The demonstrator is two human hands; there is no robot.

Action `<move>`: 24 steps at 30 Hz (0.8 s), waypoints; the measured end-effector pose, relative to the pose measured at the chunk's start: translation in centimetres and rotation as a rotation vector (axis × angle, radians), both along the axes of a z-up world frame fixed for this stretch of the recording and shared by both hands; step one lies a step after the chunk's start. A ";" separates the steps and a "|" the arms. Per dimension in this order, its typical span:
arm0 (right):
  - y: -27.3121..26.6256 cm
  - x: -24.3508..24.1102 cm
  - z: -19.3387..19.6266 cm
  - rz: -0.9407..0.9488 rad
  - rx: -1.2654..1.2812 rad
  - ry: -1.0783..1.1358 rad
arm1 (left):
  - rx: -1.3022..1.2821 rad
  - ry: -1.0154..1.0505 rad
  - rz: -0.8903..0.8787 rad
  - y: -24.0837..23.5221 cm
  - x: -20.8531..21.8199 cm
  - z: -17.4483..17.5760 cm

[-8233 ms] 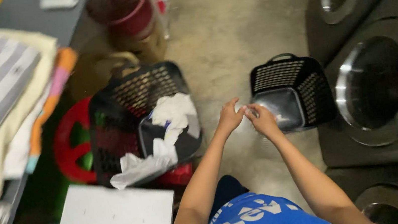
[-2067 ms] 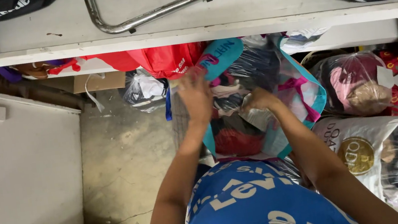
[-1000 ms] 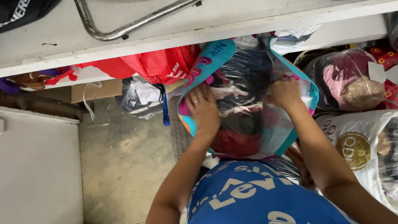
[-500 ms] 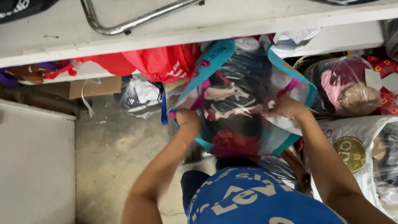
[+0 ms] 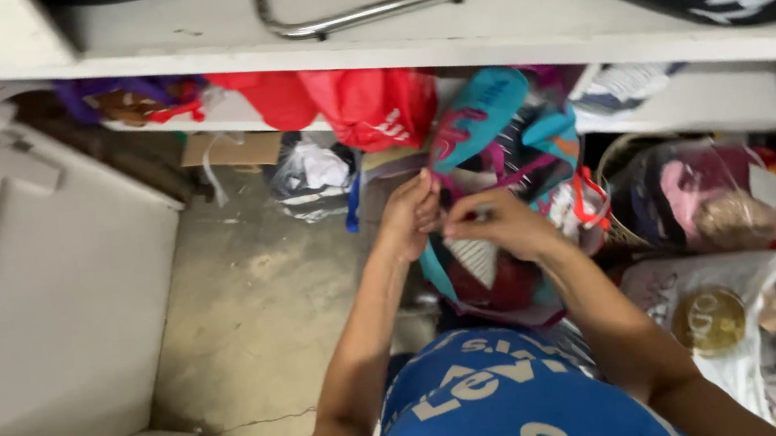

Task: Folding t-shirts, stacking them, and then processing a customer laundry order using a receipt.

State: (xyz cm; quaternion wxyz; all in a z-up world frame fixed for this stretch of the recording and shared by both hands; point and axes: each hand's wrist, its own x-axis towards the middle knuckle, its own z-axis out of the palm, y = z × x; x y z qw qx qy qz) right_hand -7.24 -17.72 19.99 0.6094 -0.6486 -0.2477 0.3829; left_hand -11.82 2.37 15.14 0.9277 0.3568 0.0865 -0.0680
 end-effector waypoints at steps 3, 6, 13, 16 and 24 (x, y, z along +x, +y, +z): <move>-1.1 -1.9 4.4 -0.235 0.057 -0.102 | 0.048 0.012 0.071 0.4 -2.7 -1.9; -2.5 -5.2 5.8 -0.233 0.197 -0.032 | 0.158 -0.011 -0.020 -1.7 -7.2 1.3; -2.6 -13.2 6.6 -0.107 0.206 0.079 | 0.127 -0.062 0.157 -1.7 -19.7 5.2; -2.7 -15.3 4.9 -0.009 0.195 0.064 | 0.235 -0.067 0.305 -2.2 -24.8 5.1; 1.3 -19.9 3.5 0.334 0.241 0.174 | 0.434 -0.092 0.616 -4.1 -33.8 6.0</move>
